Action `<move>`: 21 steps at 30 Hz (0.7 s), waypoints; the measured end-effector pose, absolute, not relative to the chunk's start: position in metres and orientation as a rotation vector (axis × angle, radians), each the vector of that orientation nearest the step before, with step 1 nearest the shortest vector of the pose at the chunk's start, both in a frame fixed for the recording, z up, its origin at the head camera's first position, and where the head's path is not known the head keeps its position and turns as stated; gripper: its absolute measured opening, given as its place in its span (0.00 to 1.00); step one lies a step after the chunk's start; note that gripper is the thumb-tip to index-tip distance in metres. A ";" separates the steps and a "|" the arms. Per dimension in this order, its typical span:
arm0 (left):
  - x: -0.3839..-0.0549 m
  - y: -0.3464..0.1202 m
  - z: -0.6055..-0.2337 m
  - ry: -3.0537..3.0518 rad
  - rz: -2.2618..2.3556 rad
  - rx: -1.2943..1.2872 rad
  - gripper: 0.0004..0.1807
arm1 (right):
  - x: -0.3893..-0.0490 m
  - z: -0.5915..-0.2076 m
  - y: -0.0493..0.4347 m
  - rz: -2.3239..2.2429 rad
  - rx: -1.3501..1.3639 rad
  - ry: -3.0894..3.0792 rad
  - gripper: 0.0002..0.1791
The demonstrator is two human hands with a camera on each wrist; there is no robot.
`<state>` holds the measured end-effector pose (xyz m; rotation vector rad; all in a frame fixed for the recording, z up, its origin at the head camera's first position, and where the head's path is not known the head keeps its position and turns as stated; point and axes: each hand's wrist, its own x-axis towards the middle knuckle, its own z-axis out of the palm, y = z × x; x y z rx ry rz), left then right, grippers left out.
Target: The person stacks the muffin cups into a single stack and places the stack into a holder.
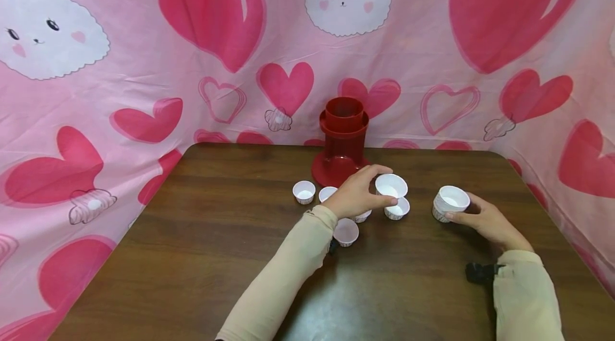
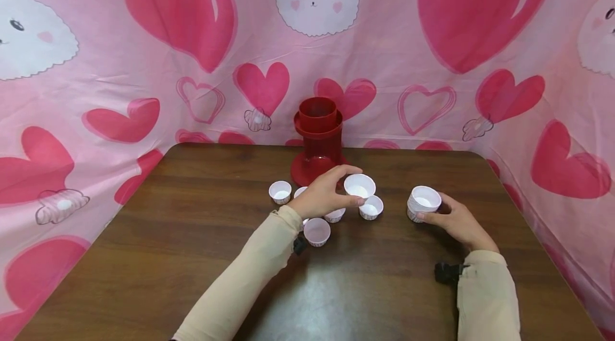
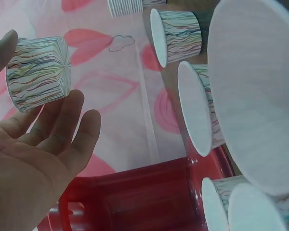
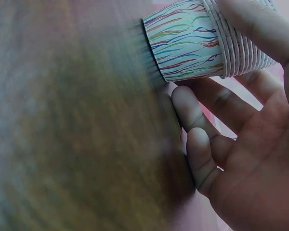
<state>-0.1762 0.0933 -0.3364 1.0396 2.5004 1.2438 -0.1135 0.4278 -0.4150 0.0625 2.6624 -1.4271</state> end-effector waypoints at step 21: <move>-0.187 0.138 -0.331 2.450 1.212 1.119 0.36 | -0.115 -0.415 0.427 -1.420 0.106 2.640 0.46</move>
